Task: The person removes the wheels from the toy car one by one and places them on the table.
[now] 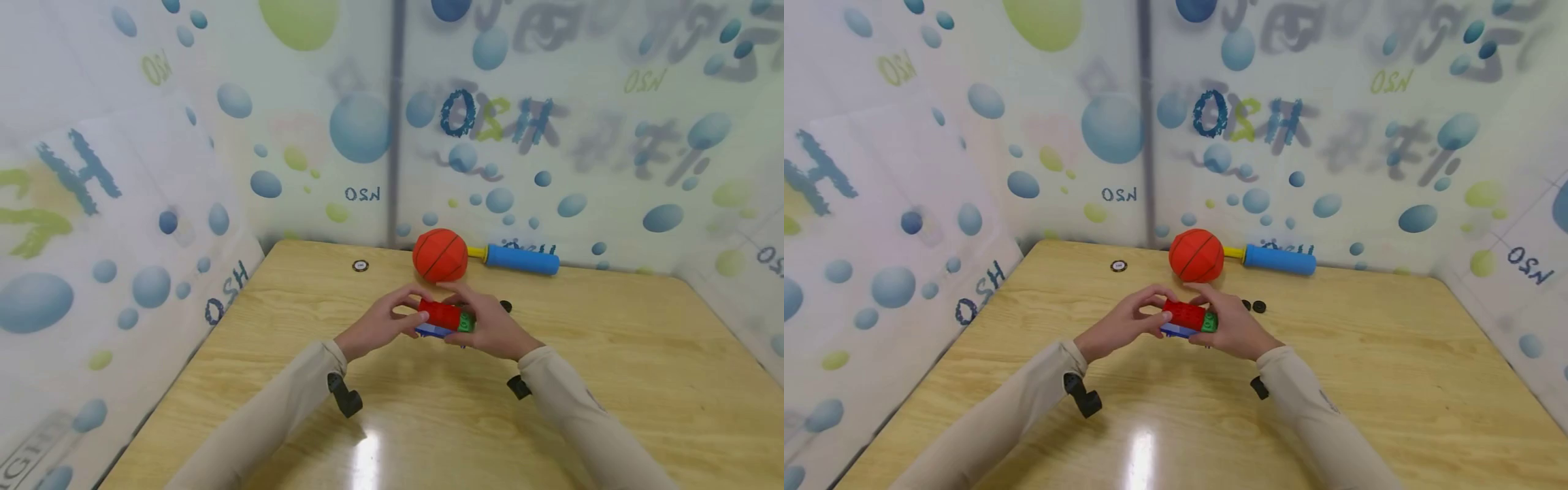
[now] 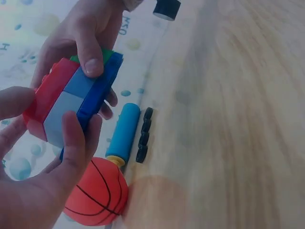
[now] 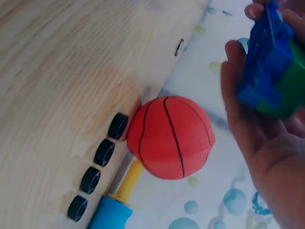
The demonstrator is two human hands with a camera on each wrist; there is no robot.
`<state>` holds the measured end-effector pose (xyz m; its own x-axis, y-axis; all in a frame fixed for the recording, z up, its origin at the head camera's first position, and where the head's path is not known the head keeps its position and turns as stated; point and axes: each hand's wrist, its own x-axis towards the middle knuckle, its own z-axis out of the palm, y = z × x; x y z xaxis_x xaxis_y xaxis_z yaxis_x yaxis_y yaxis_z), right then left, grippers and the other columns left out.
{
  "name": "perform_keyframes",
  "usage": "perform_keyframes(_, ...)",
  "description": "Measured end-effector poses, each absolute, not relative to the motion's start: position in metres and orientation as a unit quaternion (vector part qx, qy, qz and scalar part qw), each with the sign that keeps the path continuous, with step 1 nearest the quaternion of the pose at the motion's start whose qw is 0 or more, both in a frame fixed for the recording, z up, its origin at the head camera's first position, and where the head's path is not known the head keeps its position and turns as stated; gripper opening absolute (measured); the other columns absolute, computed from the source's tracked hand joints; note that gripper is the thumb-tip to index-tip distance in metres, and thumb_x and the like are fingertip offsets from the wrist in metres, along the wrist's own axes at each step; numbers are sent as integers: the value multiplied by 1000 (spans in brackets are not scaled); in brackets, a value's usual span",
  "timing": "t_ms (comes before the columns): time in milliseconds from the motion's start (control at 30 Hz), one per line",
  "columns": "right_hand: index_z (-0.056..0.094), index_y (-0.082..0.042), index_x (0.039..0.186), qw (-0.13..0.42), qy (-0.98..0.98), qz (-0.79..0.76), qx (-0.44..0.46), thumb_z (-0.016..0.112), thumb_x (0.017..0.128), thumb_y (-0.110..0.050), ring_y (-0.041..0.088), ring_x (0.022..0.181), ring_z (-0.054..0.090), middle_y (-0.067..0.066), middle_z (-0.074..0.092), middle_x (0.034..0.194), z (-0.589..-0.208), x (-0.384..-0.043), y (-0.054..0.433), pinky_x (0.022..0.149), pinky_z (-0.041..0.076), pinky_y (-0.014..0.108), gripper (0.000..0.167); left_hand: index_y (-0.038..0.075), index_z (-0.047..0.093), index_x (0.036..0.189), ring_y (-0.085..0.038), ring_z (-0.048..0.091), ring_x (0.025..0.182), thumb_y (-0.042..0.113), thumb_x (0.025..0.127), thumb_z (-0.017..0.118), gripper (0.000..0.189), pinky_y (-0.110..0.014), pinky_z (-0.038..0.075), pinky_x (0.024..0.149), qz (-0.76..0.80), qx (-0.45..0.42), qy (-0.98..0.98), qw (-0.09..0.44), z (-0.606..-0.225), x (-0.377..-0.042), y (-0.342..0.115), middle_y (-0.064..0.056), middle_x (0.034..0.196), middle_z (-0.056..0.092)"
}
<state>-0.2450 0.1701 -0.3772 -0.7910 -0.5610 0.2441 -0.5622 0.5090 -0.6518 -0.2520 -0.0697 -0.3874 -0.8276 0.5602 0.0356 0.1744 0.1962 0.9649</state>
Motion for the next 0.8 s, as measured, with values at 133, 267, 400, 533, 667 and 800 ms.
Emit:
perform_keyframes(133,58,-6,136,20,-867,383,317,80,84,-9,30,104,71,13,70,124,-382,-242,178,85,61,44,57,18,53,130,-35,70,104,18,101,60,30,-56,56,94,611,219,745,151,-392,-248,-75,-15,136,53)
perform_keyframes(267,62,-7,133,51,-877,367,307,81,83,-11,29,107,68,12,69,128,-384,-242,181,86,60,48,54,15,52,132,-42,70,104,15,101,60,32,-59,54,95,625,222,732,158,-393,-250,-78,-19,136,52)
perform_keyframes(400,64,-9,132,65,-888,352,289,83,81,-10,24,101,64,10,70,124,-385,-241,182,82,60,49,54,16,51,139,-34,70,106,6,100,58,40,-55,55,95,606,244,735,181,-391,-254,-80,-20,136,52)
perform_keyframes(533,66,-10,130,68,-889,350,288,83,80,-9,20,95,62,10,72,120,-385,-240,183,77,59,45,52,19,52,140,-30,69,111,-2,97,58,48,-47,58,95,554,261,775,161,-391,-255,-83,-14,137,57)
perform_keyframes(667,67,-9,128,61,-889,337,303,84,80,-10,18,92,63,9,73,118,-387,-239,184,74,59,38,51,20,55,135,-28,65,120,1,95,63,45,-45,57,98,472,297,824,101,-396,-254,-82,-8,136,62)
perform_keyframes(800,67,-11,129,35,-894,317,314,84,79,-9,16,94,64,7,73,118,-391,-238,188,75,58,31,52,21,57,133,-27,65,123,6,95,65,41,-48,56,96,418,311,850,81,-400,-252,-81,-5,134,66)
